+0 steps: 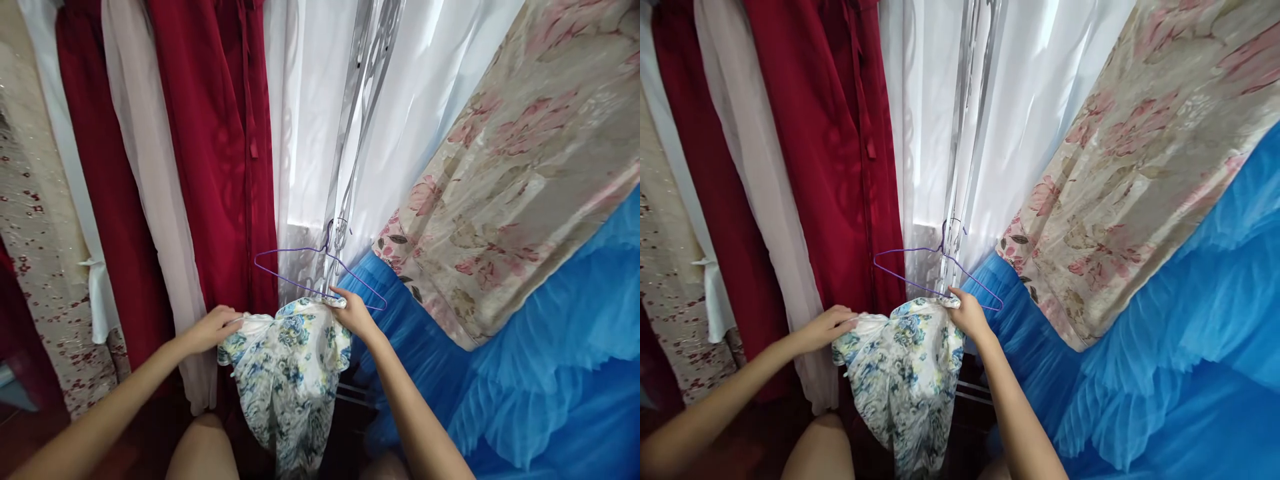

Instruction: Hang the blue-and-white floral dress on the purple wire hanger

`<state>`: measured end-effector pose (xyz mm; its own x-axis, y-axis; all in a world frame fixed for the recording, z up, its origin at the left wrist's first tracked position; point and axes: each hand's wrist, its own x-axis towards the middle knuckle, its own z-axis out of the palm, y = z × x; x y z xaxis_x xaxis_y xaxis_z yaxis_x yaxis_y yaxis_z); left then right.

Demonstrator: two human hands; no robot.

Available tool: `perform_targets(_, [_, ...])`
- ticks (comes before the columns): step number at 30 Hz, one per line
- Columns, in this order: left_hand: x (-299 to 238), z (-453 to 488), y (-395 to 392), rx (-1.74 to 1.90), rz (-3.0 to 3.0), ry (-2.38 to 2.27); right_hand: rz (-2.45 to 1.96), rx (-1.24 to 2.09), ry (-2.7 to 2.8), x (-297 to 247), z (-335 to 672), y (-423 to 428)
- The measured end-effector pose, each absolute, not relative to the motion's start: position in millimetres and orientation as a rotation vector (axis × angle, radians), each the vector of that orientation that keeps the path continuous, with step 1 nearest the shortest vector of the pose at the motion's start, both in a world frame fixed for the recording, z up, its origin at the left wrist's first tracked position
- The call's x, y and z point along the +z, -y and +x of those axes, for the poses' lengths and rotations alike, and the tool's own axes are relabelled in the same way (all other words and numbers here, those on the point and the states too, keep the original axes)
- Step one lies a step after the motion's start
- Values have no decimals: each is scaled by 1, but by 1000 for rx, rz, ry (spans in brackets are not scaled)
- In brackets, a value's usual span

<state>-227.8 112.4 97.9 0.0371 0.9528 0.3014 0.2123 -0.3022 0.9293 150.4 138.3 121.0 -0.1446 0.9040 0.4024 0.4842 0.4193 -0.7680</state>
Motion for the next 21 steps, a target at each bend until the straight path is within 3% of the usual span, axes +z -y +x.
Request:
perform_targets(4, [132, -243, -147, 935, 2102, -1344, -1241, 606, 1814, 101, 150, -140])
perform_targets(10, [185, -242, -176, 877, 2546, -1606, -1251, 591, 1762, 97, 145, -118])
perform_targets(17, [180, -250, -151, 610, 2653, -1593, -1247, 626, 1729, 91, 142, -114])
perform_targets(21, [192, -252, -140, 726, 2681, -1662, -1221, 676, 1741, 89, 138, -116])
